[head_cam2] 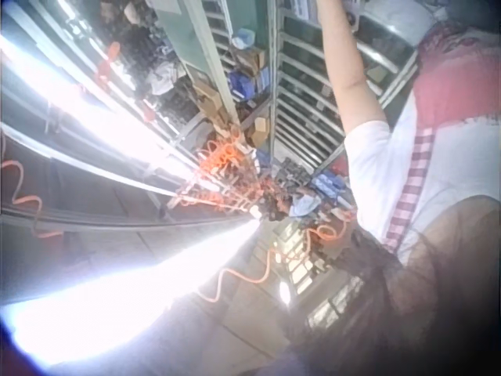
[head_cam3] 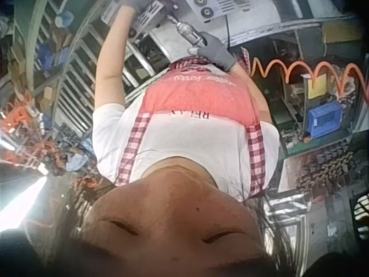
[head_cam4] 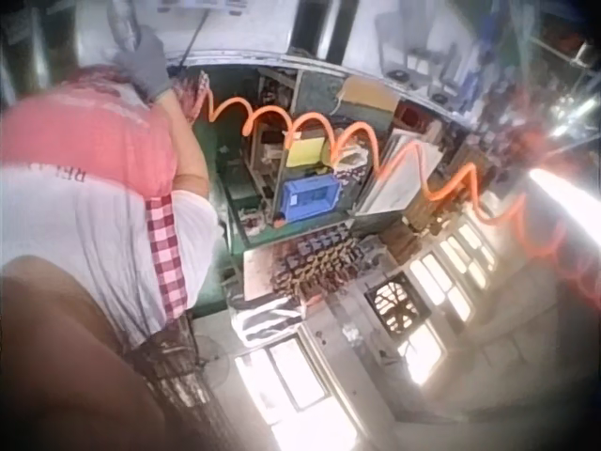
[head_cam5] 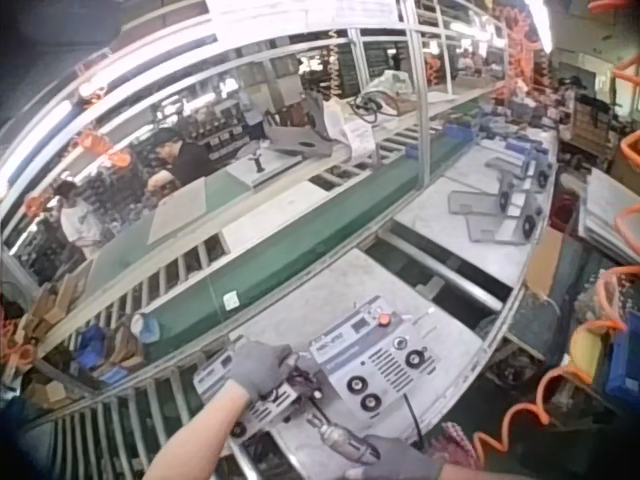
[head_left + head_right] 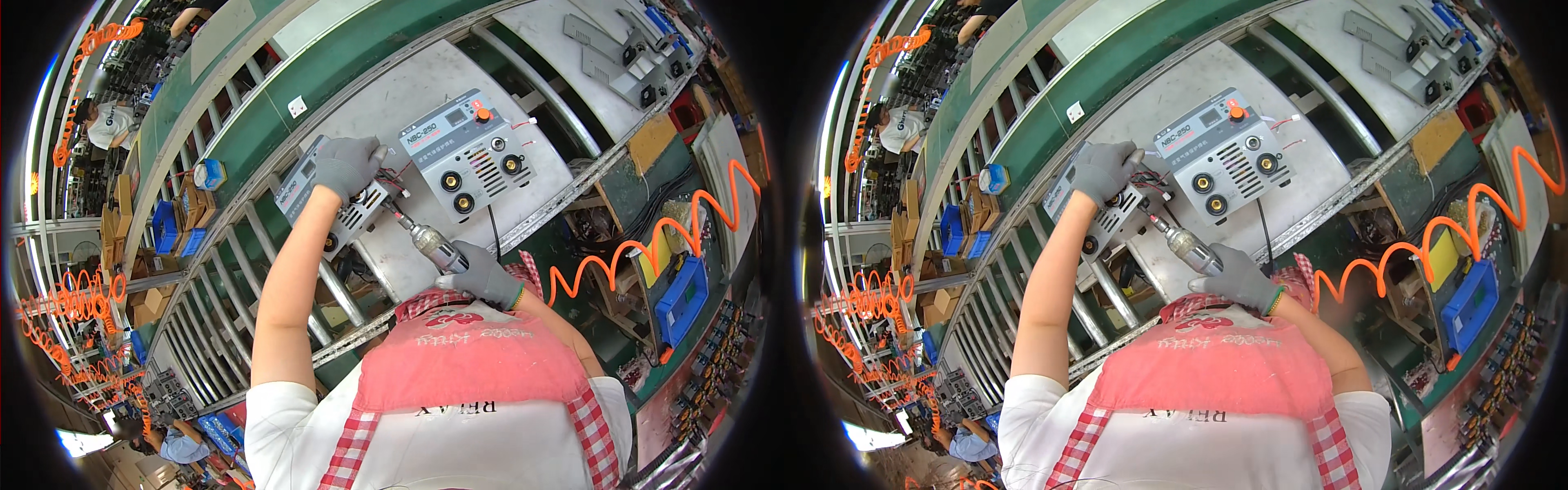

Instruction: The person assembles electronic components on a workbench, using a hot glue gun to secure wires and a pneumatic screwdriver to fasten screws into metal enclosures. The person handles circuit boards, wires, and metal casings, moving items between the workbench and a blue bin.

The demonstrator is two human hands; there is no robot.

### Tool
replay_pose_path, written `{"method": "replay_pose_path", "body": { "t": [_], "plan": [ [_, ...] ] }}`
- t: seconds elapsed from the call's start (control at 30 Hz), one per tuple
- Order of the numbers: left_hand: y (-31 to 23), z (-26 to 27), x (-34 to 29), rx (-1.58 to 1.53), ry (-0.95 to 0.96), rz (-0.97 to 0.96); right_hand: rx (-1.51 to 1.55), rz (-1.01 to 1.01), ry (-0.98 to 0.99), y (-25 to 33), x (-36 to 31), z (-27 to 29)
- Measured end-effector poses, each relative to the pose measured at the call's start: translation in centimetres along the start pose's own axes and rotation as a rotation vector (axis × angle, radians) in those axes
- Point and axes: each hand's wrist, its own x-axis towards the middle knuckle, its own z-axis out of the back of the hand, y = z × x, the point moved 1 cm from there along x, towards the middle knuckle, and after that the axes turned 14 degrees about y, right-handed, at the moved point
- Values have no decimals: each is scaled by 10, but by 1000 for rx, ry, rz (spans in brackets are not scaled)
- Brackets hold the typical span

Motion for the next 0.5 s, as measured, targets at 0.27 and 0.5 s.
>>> {"method": "replay_pose_path", "body": {
  "t": [0.27,0.5],
  "plan": [
    [9,-3,1,-13,-32,-18,138,-59,-7,10,3,-6],
    [10,-3,1,-9,-47,-20,283,-7,89,5,7,-4]
  ]
}}
